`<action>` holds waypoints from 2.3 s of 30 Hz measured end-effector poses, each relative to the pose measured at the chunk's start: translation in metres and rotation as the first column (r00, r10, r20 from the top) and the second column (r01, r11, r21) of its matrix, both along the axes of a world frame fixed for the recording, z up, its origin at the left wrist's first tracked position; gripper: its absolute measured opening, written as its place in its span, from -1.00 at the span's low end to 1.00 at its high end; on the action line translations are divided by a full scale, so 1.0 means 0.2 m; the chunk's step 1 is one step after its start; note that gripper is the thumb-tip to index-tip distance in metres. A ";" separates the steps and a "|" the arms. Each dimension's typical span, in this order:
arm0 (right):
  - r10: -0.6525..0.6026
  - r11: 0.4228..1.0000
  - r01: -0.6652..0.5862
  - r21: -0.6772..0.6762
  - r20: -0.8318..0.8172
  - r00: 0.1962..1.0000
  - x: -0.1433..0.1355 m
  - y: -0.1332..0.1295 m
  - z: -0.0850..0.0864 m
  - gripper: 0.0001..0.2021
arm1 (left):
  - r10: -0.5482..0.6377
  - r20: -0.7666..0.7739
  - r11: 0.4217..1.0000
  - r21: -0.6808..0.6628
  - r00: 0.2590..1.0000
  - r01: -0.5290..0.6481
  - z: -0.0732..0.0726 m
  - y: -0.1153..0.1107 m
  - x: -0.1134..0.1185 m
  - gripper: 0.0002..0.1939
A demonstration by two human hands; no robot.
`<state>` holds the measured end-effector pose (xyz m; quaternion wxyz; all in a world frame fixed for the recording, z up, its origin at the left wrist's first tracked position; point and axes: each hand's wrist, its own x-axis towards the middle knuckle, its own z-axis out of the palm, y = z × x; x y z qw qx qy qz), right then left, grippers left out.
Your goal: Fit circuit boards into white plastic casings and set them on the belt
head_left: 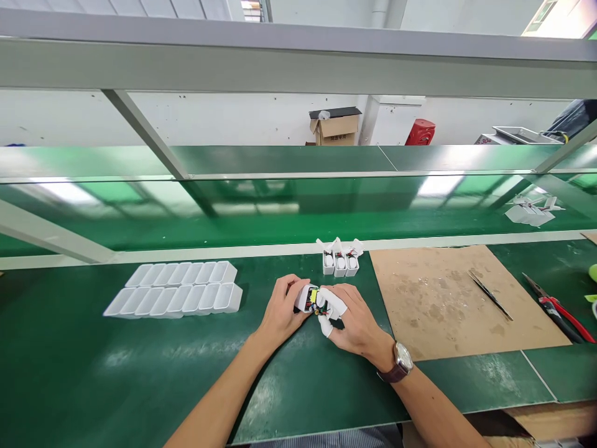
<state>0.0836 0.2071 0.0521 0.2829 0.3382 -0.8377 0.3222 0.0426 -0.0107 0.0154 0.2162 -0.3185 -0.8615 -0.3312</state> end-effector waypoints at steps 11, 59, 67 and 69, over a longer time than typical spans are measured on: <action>-0.014 1.000 0.014 0.010 0.054 0.998 0.00 0.01 -0.01 -0.34 | 0.005 -0.002 1.000 0.011 1.000 -0.005 0.02 0.01 0.01 -0.54; 0.015 0.955 0.116 -0.272 0.438 0.899 -0.04 0.02 -0.17 -0.85 | -0.168 0.532 0.923 0.380 0.830 -0.057 -0.01 0.07 0.06 -0.37; 0.029 0.976 0.047 -0.211 0.344 0.939 -0.05 0.02 -0.17 -0.86 | -0.119 0.577 0.886 0.429 0.808 -0.175 0.02 0.08 0.07 -0.52; 0.057 0.992 -0.025 -0.125 0.256 0.965 -0.05 0.01 -0.17 -0.73 | -0.108 0.574 0.897 0.408 0.811 -0.169 0.02 0.08 0.08 -0.52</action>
